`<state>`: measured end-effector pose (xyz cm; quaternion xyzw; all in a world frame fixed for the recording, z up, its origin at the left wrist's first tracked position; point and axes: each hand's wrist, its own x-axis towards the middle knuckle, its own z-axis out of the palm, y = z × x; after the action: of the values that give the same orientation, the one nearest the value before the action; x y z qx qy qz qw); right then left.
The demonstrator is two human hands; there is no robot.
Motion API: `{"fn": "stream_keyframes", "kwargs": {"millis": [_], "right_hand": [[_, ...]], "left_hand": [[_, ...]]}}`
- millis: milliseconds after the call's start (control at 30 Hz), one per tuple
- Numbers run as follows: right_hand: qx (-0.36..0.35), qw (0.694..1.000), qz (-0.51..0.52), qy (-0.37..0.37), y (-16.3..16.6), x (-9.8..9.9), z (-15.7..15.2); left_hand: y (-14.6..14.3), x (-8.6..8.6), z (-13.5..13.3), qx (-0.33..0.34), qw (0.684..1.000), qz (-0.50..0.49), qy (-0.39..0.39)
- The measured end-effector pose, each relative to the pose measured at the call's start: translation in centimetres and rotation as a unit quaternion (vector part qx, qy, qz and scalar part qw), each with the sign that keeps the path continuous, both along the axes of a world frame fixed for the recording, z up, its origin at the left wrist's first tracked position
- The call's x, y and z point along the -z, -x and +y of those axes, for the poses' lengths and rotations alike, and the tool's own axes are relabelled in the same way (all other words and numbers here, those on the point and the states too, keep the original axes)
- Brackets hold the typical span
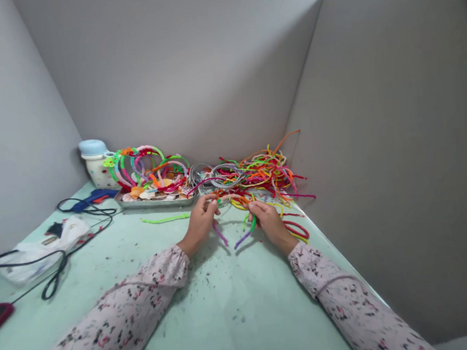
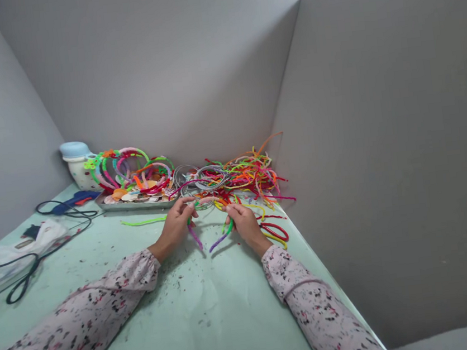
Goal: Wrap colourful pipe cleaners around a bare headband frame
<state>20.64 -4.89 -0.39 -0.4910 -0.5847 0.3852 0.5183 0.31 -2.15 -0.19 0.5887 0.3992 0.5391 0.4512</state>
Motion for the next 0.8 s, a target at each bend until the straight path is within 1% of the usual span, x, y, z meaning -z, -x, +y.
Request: {"fn": "stream_keyframes", "kwargs": {"millis": [67, 133, 267, 367, 567, 800], "right_hand": [[0.0, 1.0, -0.001, 0.003, -0.1, 0.2, 0.1], [-0.004, 1.0, -0.005, 0.008, -0.2, 0.3, 0.1], [-0.011, 1.0, -0.018, 0.009, -0.1, 0.3, -0.1], [-0.014, 1.0, -0.027, 0.006, 0.0, 0.2, -0.1], [-0.014, 0.999, -0.039, 0.004, -0.1, 0.1, -0.2], [-0.009, 0.999, -0.036, 0.009, -0.3, -0.1, -0.2]], "left_hand": [[0.0, 0.3, 0.3, 0.003, 0.998, -0.032, 0.047], [0.1, 0.8, 0.9, 0.012, 0.996, -0.032, 0.077], [0.3, 1.5, 1.7, 0.019, 0.992, -0.029, 0.119], [0.3, 1.5, 1.8, 0.033, 0.989, -0.027, 0.138], [0.3, 1.3, 1.5, 0.064, 0.988, -0.02, 0.135], [0.3, 1.6, 1.6, 0.062, 0.994, 0.026, 0.091]]}}
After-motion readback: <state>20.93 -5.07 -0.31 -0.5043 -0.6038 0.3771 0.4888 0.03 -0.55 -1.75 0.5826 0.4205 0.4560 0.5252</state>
